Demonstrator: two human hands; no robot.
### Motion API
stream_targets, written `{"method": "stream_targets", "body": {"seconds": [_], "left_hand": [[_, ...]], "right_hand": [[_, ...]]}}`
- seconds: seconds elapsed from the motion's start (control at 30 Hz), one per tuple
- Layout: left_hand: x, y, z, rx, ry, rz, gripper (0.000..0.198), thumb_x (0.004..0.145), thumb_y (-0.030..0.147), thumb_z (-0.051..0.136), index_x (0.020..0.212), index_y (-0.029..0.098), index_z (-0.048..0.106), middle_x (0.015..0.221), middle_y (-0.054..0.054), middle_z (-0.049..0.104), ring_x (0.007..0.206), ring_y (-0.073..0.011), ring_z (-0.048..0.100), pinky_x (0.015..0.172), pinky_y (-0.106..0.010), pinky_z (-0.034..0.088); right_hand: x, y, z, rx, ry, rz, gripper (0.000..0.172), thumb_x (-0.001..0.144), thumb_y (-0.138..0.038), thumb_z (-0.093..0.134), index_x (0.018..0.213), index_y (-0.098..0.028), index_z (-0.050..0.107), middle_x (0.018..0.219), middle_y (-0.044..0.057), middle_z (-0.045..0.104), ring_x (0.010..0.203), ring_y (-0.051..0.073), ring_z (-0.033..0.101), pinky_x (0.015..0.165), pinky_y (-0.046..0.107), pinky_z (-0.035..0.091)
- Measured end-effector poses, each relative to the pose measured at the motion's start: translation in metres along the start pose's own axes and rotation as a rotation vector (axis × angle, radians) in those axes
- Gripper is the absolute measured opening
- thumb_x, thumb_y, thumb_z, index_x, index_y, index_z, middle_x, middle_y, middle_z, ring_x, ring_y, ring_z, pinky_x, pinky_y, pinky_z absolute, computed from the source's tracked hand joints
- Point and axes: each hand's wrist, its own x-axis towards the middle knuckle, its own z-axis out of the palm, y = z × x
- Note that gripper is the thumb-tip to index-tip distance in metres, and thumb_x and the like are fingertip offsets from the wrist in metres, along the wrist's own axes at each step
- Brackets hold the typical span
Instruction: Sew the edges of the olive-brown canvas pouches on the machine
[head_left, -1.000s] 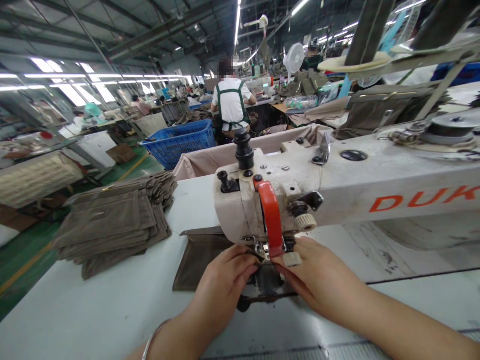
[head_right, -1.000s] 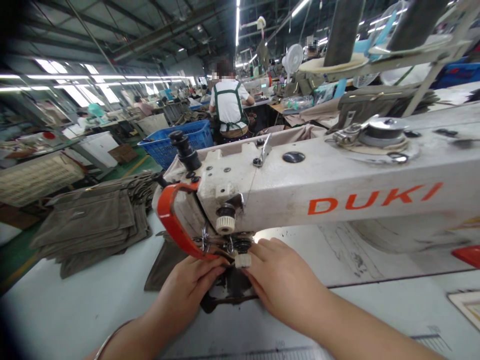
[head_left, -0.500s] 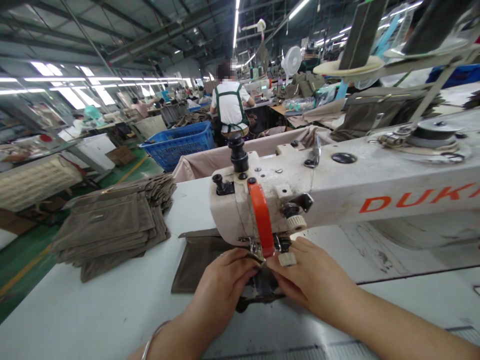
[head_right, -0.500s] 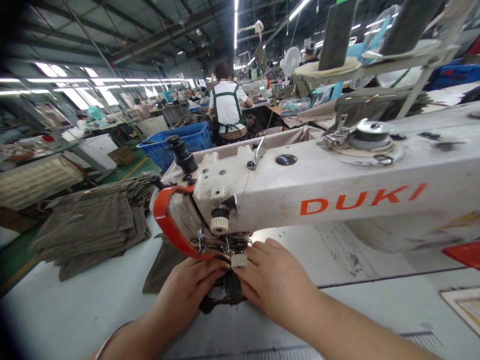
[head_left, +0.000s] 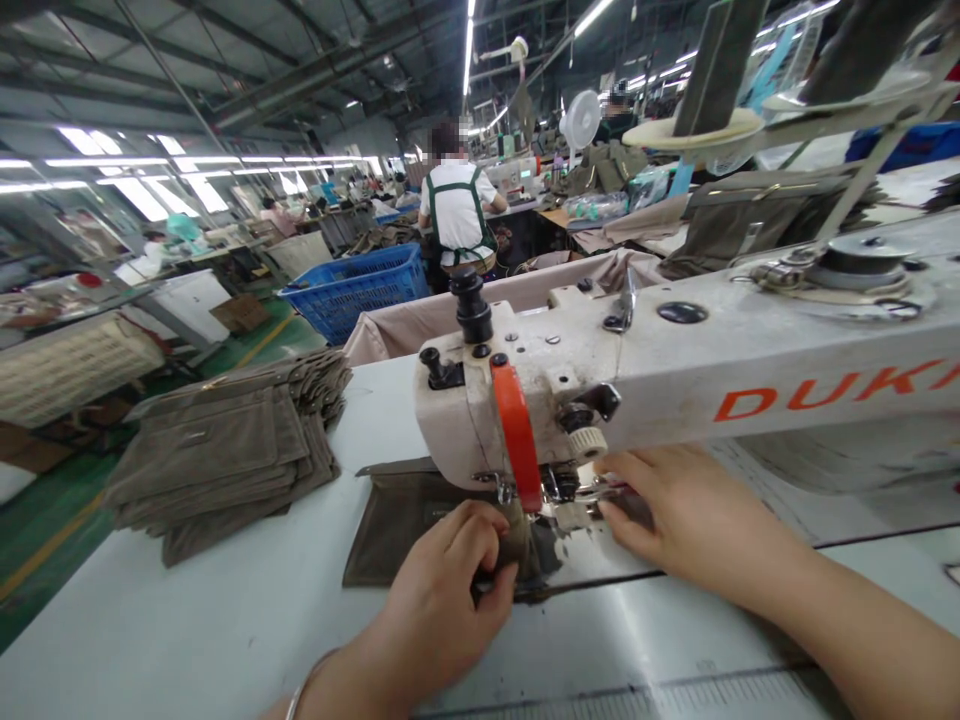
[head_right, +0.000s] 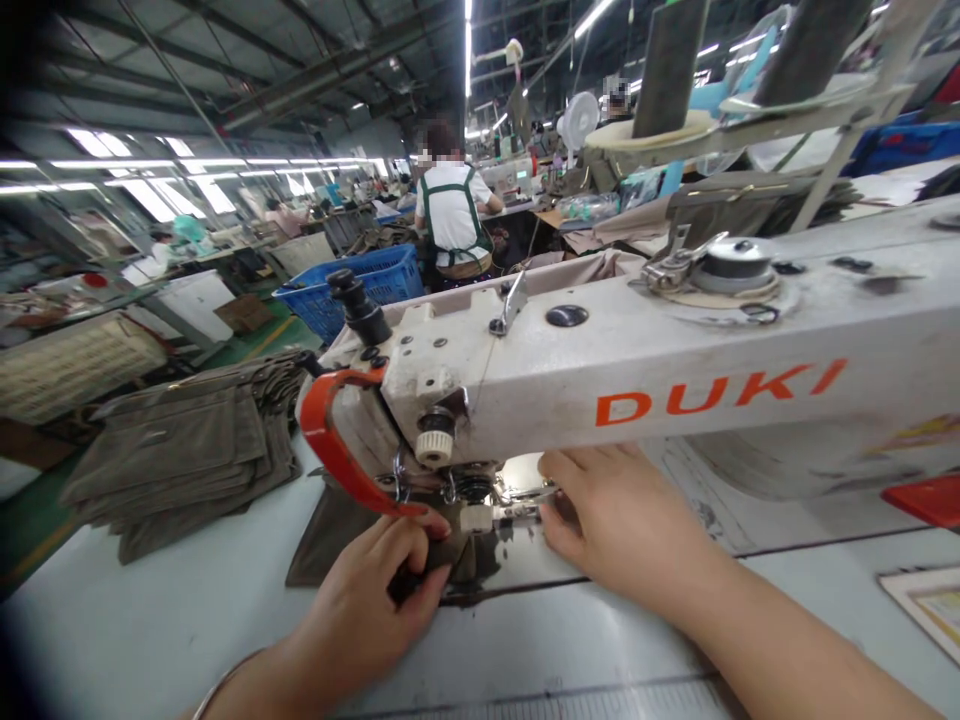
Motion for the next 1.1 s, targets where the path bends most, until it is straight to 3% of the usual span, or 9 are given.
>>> {"method": "stream_targets", "body": {"seconds": [0.13, 0.27, 0.43, 0.73, 1.1], "left_hand": [[-0.003, -0.002, 0.003, 0.123, -0.018, 0.088, 0.022, 0.089, 0.010, 0.055, 0.109, 0.019, 0.056, 0.106, -0.006, 0.066, 0.096, -0.0189, 0.064, 0.086, -0.034, 0.054], [-0.006, -0.004, 0.004, 0.202, -0.089, 0.254, 0.024, 0.094, 0.009, 0.049, 0.115, 0.017, 0.058, 0.107, -0.008, 0.066, 0.100, -0.0186, 0.063, 0.092, -0.034, 0.054], [-0.009, -0.003, 0.004, 0.246, -0.272, 0.335, 0.029, 0.094, 0.007, 0.044, 0.120, 0.011, 0.057, 0.114, -0.012, 0.064, 0.108, -0.0226, 0.061, 0.098, -0.039, 0.053], [-0.007, -0.003, 0.009, 0.258, -0.308, 0.302, 0.025, 0.095, 0.008, 0.043, 0.115, 0.013, 0.058, 0.112, -0.009, 0.066, 0.109, -0.0213, 0.061, 0.101, -0.037, 0.051], [0.009, 0.001, 0.003, 0.244, -0.117, 0.319, 0.021, 0.096, 0.010, 0.044, 0.109, 0.012, 0.059, 0.108, -0.010, 0.068, 0.102, -0.0198, 0.064, 0.093, -0.036, 0.055]], "right_hand": [[-0.003, -0.025, 0.006, 0.222, -0.097, -0.250, 0.007, 0.086, -0.020, 0.055, 0.092, -0.021, 0.060, 0.095, 0.003, 0.064, 0.094, 0.022, 0.055, 0.085, 0.039, 0.038], [-0.006, -0.044, 0.021, 0.282, -0.150, -0.397, 0.009, 0.089, -0.020, 0.052, 0.093, -0.022, 0.059, 0.097, 0.000, 0.066, 0.097, 0.019, 0.057, 0.090, 0.038, 0.038], [-0.007, -0.043, 0.027, 0.194, -0.185, -0.433, 0.014, 0.089, -0.021, 0.052, 0.099, -0.021, 0.062, 0.100, 0.001, 0.068, 0.097, 0.021, 0.059, 0.086, 0.041, 0.040], [-0.006, -0.047, 0.030, 0.209, -0.157, -0.411, 0.019, 0.083, -0.017, 0.054, 0.099, -0.020, 0.064, 0.097, 0.001, 0.069, 0.087, 0.022, 0.060, 0.080, 0.042, 0.043], [-0.004, -0.044, 0.035, 0.286, -0.130, -0.355, 0.030, 0.084, -0.012, 0.050, 0.109, -0.018, 0.063, 0.104, 0.005, 0.067, 0.099, 0.024, 0.057, 0.089, 0.042, 0.043]]}}
